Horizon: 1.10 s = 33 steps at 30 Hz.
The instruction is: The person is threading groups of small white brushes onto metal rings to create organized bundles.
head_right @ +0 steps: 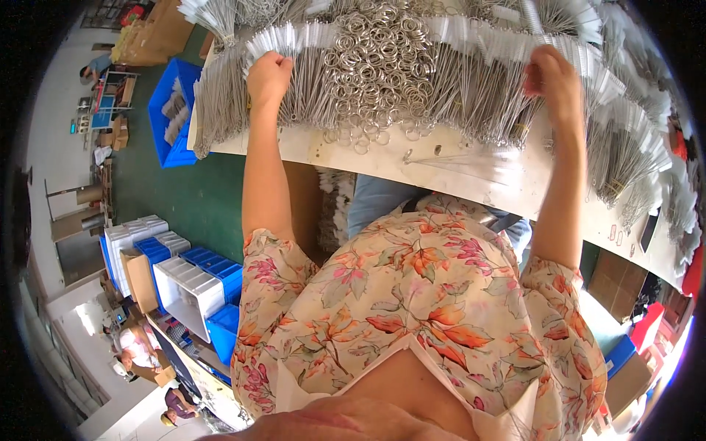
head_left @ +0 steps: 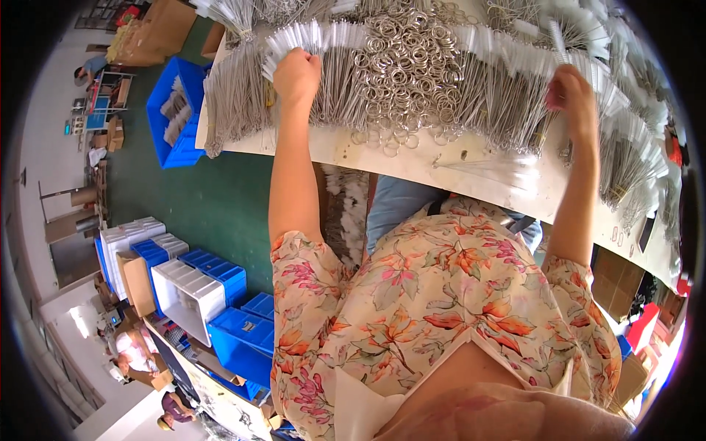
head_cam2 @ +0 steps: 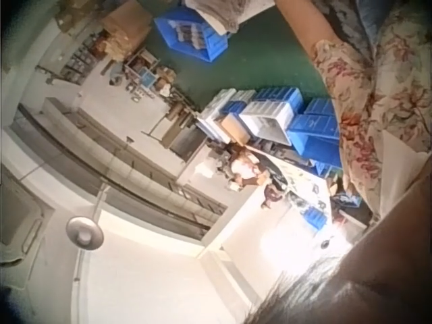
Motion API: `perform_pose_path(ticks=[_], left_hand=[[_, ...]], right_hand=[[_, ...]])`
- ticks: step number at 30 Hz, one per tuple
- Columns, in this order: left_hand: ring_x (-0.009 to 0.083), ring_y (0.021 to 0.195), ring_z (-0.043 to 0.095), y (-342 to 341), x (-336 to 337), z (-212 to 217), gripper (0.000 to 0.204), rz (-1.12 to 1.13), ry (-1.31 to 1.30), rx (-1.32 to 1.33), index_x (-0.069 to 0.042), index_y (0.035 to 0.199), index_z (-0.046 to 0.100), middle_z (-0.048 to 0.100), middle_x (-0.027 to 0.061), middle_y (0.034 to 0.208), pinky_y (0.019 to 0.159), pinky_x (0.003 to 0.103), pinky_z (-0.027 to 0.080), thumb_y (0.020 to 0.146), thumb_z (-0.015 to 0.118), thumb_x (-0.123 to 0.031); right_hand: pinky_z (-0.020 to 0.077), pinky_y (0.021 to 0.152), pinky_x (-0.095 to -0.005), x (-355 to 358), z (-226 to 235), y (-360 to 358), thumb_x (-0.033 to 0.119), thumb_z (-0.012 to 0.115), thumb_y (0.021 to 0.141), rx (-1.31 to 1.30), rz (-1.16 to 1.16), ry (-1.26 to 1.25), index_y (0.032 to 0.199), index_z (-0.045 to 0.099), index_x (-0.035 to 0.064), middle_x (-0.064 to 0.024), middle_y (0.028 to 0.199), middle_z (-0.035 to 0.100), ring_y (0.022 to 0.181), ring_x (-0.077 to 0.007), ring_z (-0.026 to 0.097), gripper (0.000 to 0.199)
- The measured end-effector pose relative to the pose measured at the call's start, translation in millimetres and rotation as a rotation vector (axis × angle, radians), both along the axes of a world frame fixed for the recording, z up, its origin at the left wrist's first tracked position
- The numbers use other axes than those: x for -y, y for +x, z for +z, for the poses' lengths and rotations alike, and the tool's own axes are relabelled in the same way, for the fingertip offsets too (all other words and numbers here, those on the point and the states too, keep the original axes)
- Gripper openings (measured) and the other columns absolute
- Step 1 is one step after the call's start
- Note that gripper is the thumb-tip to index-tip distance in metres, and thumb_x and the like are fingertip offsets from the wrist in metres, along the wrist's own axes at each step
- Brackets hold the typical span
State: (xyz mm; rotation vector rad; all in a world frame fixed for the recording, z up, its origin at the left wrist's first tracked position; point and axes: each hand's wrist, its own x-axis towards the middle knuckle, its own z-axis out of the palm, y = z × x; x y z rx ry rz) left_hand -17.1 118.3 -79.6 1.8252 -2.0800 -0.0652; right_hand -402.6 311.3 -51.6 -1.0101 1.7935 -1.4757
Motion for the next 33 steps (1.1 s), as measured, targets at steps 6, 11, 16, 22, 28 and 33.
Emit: perform_pose_path(ticks=[6, 11, 16, 22, 28, 33], left_hand=[[0.0320, 0.077, 0.062, 9.0, -4.8, 19.7, 0.019, 0.056, -0.045, 0.042, -0.006, 0.083, 0.059, 0.065, 0.0125, 0.079, 0.072, 0.041, 0.048, 0.083, 0.055, -0.025], [0.0202, 0.060, 0.061, 21.7, 14.5, 42.4, 0.019, -0.188, -0.161, -1.161, 0.000, 0.093, 0.054, 0.061, 0.0122, 0.077, 0.050, 0.033, 0.053, 0.090, 0.051, -0.019], [0.0327, 0.086, 0.062, 168.7, 93.7, 21.7, 0.040, 0.137, -0.346, 0.186, -0.008, 0.096, 0.065, 0.065, 0.0155, 0.092, 0.072, 0.042, 0.048, 0.081, 0.055, -0.044], [0.0362, 0.078, 0.059, 242.7, 101.7, -28.8, 0.041, -0.110, -0.022, 0.222, 0.001, 0.084, 0.066, 0.064, 0.0199, 0.085, 0.070, 0.044, 0.045, 0.079, 0.062, -0.039], [0.0353, 0.077, 0.060, 240.0, 93.7, -17.3, 0.031, 0.014, -0.105, 0.395, 0.003, 0.087, 0.064, 0.063, 0.0204, 0.084, 0.069, 0.043, 0.046, 0.081, 0.062, -0.027], [0.0362, 0.076, 0.059, 208.6, 92.9, -9.8, 0.033, 0.154, 0.001, 0.432, 0.004, 0.087, 0.064, 0.063, 0.0198, 0.084, 0.069, 0.044, 0.046, 0.082, 0.061, -0.028]], right_hand=[[0.0426, 0.062, -0.0333, -56.0, -18.6, -60.6, 0.035, 0.052, 0.085, -0.952, -0.417, 0.387, 0.101, 0.066, 0.0157, -0.0048, 0.071, 0.057, 0.064, -0.0175, 0.054, 0.029], [0.0437, 0.063, -0.0350, -57.2, -38.8, -84.5, 0.039, 0.055, 0.083, -0.933, -0.363, 0.420, 0.101, 0.066, 0.0162, -0.0054, 0.069, 0.059, 0.066, -0.0218, 0.057, 0.031], [0.0474, 0.069, -0.0353, -65.3, -15.2, -79.2, 0.038, 0.056, 0.078, -1.014, -0.395, 0.474, 0.097, 0.067, 0.0158, -0.0084, 0.080, 0.067, 0.075, -0.0238, 0.063, 0.031], [0.0499, 0.066, -0.0285, -89.8, -4.1, -93.7, 0.025, 0.064, 0.080, -0.508, -0.469, 0.058, 0.089, 0.067, 0.0038, -0.0075, 0.080, 0.066, 0.074, -0.0134, 0.061, 0.023], [0.0417, 0.048, -0.0263, -159.4, 25.9, -155.9, 0.023, 0.042, 0.083, -0.262, -0.874, -0.301, 0.080, 0.057, 0.0010, -0.0041, 0.060, 0.047, 0.051, -0.0130, 0.045, 0.027], [0.0469, 0.056, -0.0333, -222.6, -37.0, -243.3, 0.018, 0.045, 0.083, -0.333, -0.906, -0.213, 0.089, 0.062, 0.0010, -0.0074, 0.068, 0.056, 0.063, -0.0187, 0.054, 0.025]])
